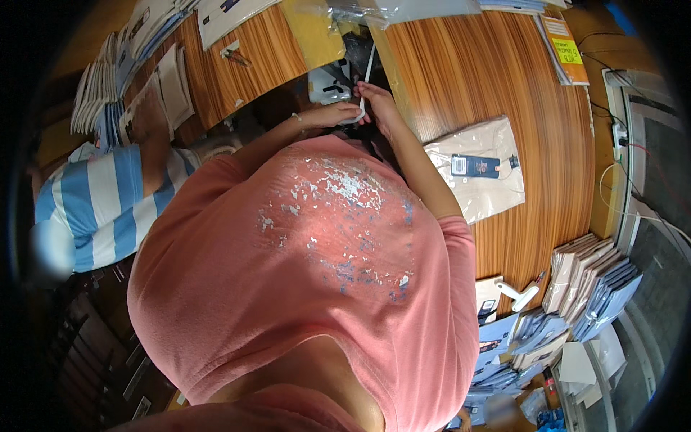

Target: The person folds a light-colored shirt on a table, places it into a clear plastic bag, seals the bag with adhesive, and then ties a black ribbon around the packaged shirt using scissors to trim the ribbon.

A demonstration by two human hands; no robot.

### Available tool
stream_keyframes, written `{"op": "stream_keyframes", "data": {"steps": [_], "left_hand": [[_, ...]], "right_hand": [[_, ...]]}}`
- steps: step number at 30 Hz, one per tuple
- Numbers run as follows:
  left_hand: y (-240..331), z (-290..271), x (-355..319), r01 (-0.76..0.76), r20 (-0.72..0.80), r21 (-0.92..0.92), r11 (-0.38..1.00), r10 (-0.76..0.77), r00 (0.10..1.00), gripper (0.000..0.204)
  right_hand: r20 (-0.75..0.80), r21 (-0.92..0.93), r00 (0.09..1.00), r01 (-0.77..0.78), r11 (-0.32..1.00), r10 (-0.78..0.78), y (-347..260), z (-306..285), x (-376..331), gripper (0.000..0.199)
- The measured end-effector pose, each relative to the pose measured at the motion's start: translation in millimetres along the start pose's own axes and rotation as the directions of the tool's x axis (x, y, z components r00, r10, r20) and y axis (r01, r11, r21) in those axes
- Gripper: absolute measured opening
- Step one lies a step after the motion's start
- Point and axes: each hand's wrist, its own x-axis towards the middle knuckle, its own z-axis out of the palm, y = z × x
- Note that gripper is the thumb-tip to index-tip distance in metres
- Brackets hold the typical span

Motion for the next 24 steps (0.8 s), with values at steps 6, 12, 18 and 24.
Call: {"op": "stream_keyframes", "data": {"steps": [6, 12, 18, 24], "left_hand": [[-82.8, -81.6, 71.6, 0.178, -0.467, 0.203, 0.963, -0.064, 0.882, 0.043], [-64.2, -91.0, 160.4, 0.590, -0.691, 0.688, 0.422, 0.133, 0.711, 0.026], [-83.0, -95.8, 160.2, 0.489, -0.684, 0.541, 0.684, 0.019, 0.730, 0.020], [-88.3, -60.8, 104.0, 0.112, -0.704, 0.187, 0.976, 0.053, 0.708, 0.013]], "right_hand": [[-0.101, -0.108, 0.995, 0.006, 0.994, -0.017, -29.4, 8.1, -23.3, 0.043], [-0.148, -0.066, 0.985, 0.080, 0.995, -0.089, -12.0, -5.5, -19.9, 0.041], [-0.186, 0.021, 0.982, 0.029, 0.999, -0.025, -24.5, -6.2, -34.8, 0.039], [-0.149, -0.118, 0.983, 0.091, 0.989, -0.108, -21.0, -9.9, -31.3, 0.036]]}}
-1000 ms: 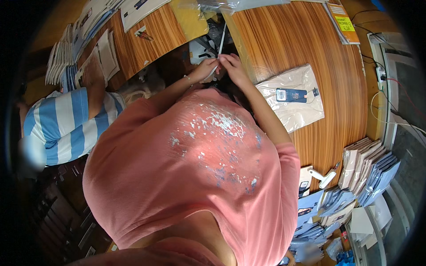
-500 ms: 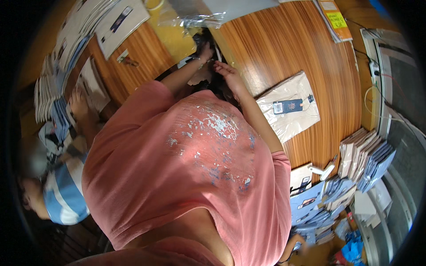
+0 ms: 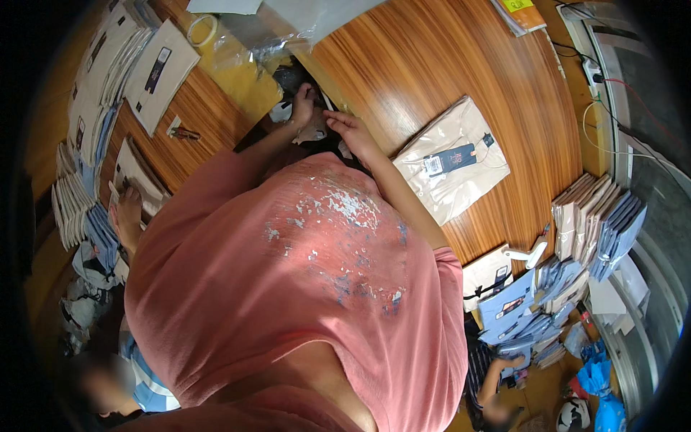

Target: The person folds a light-colored shirt on a table, places it into a clear plastic bag, seals the bag with adhesive, and then ties a black ribbon around the packaged shirt using scissors to trim the ribbon.

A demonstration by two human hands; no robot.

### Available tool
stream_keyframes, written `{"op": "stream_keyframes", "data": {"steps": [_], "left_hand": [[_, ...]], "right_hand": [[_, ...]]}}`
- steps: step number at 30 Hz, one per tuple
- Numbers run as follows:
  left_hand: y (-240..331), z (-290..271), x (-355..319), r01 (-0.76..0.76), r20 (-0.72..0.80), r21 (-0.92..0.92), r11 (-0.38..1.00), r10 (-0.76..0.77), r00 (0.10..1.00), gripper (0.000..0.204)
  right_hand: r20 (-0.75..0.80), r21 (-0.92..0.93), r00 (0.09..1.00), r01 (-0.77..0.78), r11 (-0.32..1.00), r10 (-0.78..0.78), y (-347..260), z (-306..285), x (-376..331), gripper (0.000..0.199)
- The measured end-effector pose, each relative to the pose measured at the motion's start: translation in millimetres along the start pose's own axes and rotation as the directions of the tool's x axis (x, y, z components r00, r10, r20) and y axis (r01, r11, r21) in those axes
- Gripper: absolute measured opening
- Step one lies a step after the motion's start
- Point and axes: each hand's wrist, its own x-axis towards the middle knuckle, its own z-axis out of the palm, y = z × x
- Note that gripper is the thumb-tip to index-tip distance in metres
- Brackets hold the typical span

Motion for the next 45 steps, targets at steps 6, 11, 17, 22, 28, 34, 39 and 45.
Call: {"op": "stream_keyframes", "data": {"steps": [6, 11, 17, 22, 28, 34, 39, 45], "left_hand": [[125.1, -41.4, -96.6, -0.177, 0.001, -0.085, 0.980, 0.178, 0.984, 0.010], [211.7, -33.8, -156.7, -0.497, 0.565, 0.045, 0.867, 0.388, 0.728, 0.020], [299.7, -46.9, -140.1, -0.652, 0.634, 0.074, 0.755, 0.469, 0.615, 0.024], [318.1, 16.5, -104.7, -0.725, 0.782, -0.074, 0.684, 0.491, 0.384, 0.030], [356.4, 56.9, -58.2, -0.605, 0.754, -0.174, 0.777, 0.500, 0.426, 0.025], [380.6, 86.9, 0.1, -0.377, 0.609, -0.240, 0.895, 0.441, 0.659, 0.022], [358.4, 129.1, 31.1, -0.498, 0.578, -0.020, 0.867, 0.417, 0.702, 0.030], [315.3, 191.1, 58.6, -0.590, 0.498, 0.413, 0.693, 0.370, 0.784, 0.037]], "right_hand": [[-0.005, -0.115, 0.999, 0.038, 0.993, -0.039, -3.5, 10.2, -7.5, 0.039], [0.353, 0.335, 0.935, -0.157, 0.929, 0.030, -25.1, 10.8, -32.7, 0.049], [0.059, -0.061, 0.983, 0.175, 0.983, -0.172, -60.2, -52.2, -96.0, 0.029], [0.124, -0.174, 0.985, 0.139, 0.975, -0.119, -81.6, -96.0, -149.7, 0.026], [-0.218, -0.196, 0.956, 0.153, 0.969, -0.195, -69.4, -170.2, -239.7, 0.015], [-0.487, 0.005, 0.845, 0.257, 0.966, -0.222, -27.7, -210.6, -309.8, 0.021], [-0.687, 0.071, 0.680, 0.413, 0.908, -0.256, 2.2, -252.8, -305.2, 0.016], [-0.978, -0.160, 0.159, -0.146, 0.976, -0.137, 55.1, -333.9, -220.7, 0.022]]}}
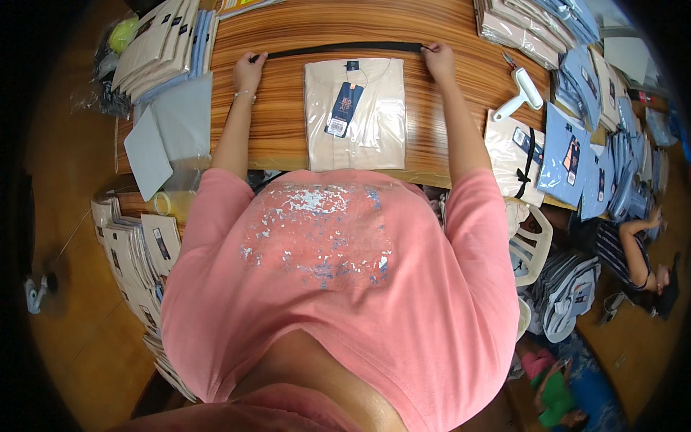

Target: The person folds a light-colored shirt on a table, places it into a clear plastic bag, seals the bag with adhesive, and then ties a black ribbon around the packaged shirt using scissors to trim the ribbon.

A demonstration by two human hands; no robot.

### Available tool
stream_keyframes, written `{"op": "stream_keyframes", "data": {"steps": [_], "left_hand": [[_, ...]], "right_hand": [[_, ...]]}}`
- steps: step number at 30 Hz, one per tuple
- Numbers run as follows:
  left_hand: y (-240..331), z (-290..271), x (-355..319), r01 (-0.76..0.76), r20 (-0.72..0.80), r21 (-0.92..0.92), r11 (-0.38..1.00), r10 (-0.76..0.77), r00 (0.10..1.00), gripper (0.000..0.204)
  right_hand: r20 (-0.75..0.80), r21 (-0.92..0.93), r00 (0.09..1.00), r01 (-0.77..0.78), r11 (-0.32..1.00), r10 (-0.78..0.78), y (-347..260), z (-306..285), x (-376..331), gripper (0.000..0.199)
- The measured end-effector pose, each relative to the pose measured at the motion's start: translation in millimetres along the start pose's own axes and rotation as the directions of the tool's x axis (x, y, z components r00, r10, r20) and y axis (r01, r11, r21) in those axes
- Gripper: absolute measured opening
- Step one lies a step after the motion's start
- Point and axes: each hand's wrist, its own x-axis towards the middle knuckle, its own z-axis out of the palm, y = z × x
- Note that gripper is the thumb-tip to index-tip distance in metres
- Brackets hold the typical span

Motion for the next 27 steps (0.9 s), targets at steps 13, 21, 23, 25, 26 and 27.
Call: {"op": "stream_keyframes", "data": {"steps": [13, 21, 23, 25, 26, 27], "left_hand": [[-24.1, -17.8, -69.7, -0.039, 0.139, 0.268, 0.963, 0.002, 0.990, 0.037], [87.4, 29.9, -47.5, -0.533, 0.029, -0.088, 0.841, 0.537, 0.843, 0.044], [127.1, 30.6, -61.1, -0.602, 0.067, -0.211, 0.770, 0.625, 0.777, 0.046], [159.3, 30.3, -70.4, -0.658, -0.039, -0.273, 0.702, 0.675, 0.737, 0.040], [167.0, 29.8, -77.5, -0.677, -0.092, -0.294, 0.675, 0.684, 0.723, 0.037], [170.3, 28.2, -83.0, -0.553, 0.012, -0.465, 0.692, 0.629, 0.777, 0.033]], "right_hand": [[0.152, 0.082, 0.988, -0.035, 0.996, 0.022, 23.2, 10.3, -27.6, 0.023], [-0.339, 0.056, 0.911, 0.270, 0.961, -0.236, -43.7, -14.1, 8.1, 0.027], [-0.306, 0.199, 0.827, 0.539, 0.818, -0.471, -66.7, -19.6, 2.4, 0.025], [-0.091, 0.241, 0.811, 0.582, 0.777, -0.578, -99.8, -28.9, -26.7, 0.023], [-0.052, 0.244, 0.748, 0.652, 0.718, -0.661, -121.5, -29.1, -51.9, 0.023], [0.063, 0.247, 0.759, 0.617, 0.747, -0.648, -136.5, -32.5, -74.4, 0.023]]}}
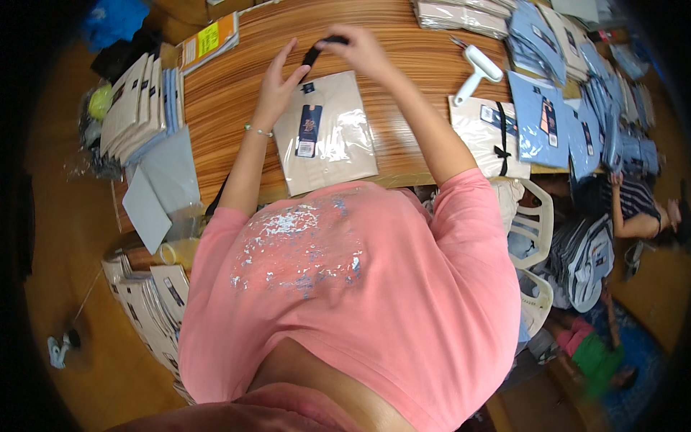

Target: The person folds a light-colored shirt on a table, places it into a clear plastic bag, seals the bag with adhesive, and then ties a black ribbon around the packaged shirt using scissors to trim the ribbon.

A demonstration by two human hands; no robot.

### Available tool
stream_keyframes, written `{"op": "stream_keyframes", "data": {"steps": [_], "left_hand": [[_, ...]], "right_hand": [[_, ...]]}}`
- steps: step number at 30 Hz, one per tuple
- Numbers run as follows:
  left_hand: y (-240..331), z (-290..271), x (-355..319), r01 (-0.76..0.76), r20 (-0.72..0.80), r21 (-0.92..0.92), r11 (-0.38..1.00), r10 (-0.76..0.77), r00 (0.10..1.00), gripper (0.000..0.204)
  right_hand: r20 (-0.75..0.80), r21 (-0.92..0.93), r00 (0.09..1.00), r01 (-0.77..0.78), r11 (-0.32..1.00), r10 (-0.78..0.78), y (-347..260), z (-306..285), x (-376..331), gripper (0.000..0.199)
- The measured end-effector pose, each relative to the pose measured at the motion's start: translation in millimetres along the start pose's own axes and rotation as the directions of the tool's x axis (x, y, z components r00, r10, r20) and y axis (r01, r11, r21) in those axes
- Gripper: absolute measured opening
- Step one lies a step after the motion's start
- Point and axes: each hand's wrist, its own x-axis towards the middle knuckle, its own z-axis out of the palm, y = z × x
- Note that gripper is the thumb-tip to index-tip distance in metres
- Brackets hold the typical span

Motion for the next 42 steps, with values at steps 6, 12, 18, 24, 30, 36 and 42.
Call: {"op": "stream_keyframes", "data": {"steps": [6, 12, 18, 24, 30, 36, 42], "left_hand": [[24.0, -32.0, -0.3, 0.335, 0.134, -0.499, 0.799, -0.311, 0.941, 0.013], [45.7, -95.8, -39.7, 0.485, 0.043, -0.239, 0.841, -0.490, 0.871, 0.014], [24.9, -125.6, -110.5, 0.663, 0.135, 0.299, 0.686, -0.719, 0.682, 0.018], [14.9, -126.1, -137.7, 0.473, 0.131, 0.295, 0.830, -0.526, 0.840, 0.017], [26.4, -117.3, -135.1, 0.587, 0.044, 0.149, 0.795, -0.599, 0.800, 0.021], [39.9, -106.3, -121.6, 0.547, 0.079, 0.142, 0.825, -0.561, 0.824, 0.022], [38.0, -105.5, -117.4, 0.422, 0.084, -0.198, 0.885, -0.414, 0.907, 0.031]], "right_hand": [[0.127, 0.026, 0.992, -0.015, 1.000, 0.011, 45.0, -26.4, -8.6, 0.037], [-0.365, -0.819, 0.812, -0.513, 0.258, 0.454, 178.7, -131.8, -20.4, 0.030], [-0.375, -0.918, 0.831, -0.394, -0.043, 0.410, 218.5, -128.0, -21.8, 0.029], [0.033, -0.974, 0.978, -0.015, 0.227, 0.206, 211.5, -107.7, -25.3, 0.026], [-0.138, -0.990, 0.920, -0.134, -0.036, 0.366, 183.0, -109.3, -39.5, 0.025], [-0.020, -0.999, 0.971, -0.031, 0.042, 0.240, 203.2, -135.9, -44.9, 0.025], [-0.157, -0.831, 0.981, -0.069, 0.551, -0.115, 209.1, -168.3, -37.5, 0.022]]}}
